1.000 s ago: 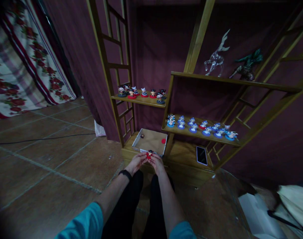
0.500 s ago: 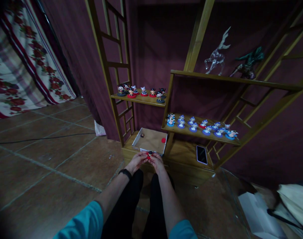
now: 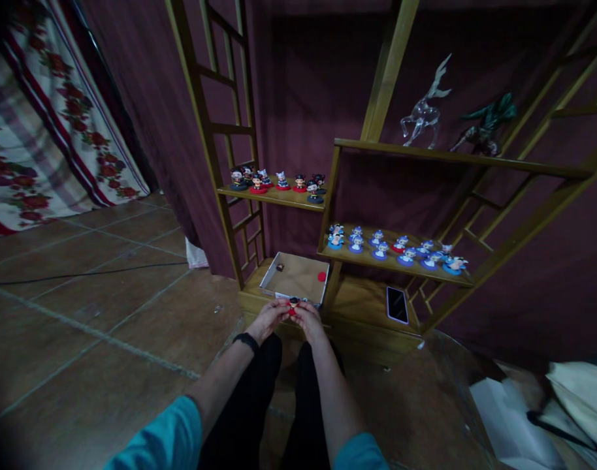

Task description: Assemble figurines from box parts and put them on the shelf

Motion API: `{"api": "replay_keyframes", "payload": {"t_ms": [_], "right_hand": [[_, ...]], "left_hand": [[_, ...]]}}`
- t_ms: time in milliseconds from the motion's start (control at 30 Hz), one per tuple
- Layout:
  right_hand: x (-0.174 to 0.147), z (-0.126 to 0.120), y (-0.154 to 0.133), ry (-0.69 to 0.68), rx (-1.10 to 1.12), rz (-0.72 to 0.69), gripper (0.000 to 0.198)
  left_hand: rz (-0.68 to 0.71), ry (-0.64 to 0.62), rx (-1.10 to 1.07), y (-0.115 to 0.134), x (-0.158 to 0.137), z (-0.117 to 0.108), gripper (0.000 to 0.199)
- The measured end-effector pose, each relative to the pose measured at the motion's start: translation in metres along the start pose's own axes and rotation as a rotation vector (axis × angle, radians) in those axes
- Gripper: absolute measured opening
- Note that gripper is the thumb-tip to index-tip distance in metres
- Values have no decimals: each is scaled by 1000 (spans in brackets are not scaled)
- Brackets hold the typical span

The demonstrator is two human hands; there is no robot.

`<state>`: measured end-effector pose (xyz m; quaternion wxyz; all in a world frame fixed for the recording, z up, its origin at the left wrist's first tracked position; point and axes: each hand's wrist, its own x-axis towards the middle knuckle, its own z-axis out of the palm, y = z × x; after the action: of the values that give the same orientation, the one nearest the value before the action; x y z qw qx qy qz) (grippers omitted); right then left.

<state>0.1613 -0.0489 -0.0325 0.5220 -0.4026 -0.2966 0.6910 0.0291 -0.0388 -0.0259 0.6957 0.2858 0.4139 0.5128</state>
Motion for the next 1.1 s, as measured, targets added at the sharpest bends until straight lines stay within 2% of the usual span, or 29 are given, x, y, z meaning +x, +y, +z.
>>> {"api": "replay_keyframes", "payload": {"t_ms": [267,533,767,1100], "right_hand": [[2,1,0,51,54,8,22],[0,2,-2,16,86,-2,23],[1,0,0,109,77,-74,28],[3,-2,1,118,97,-103,24]], "left_hand": [[-45,-23,-18,2,-2,0,20],[-36,-63,-61,5,-5,1,20],[-21,-23,-38,7,-8,4,17],[-6,-4,-28,6,-8,4,15]]}}
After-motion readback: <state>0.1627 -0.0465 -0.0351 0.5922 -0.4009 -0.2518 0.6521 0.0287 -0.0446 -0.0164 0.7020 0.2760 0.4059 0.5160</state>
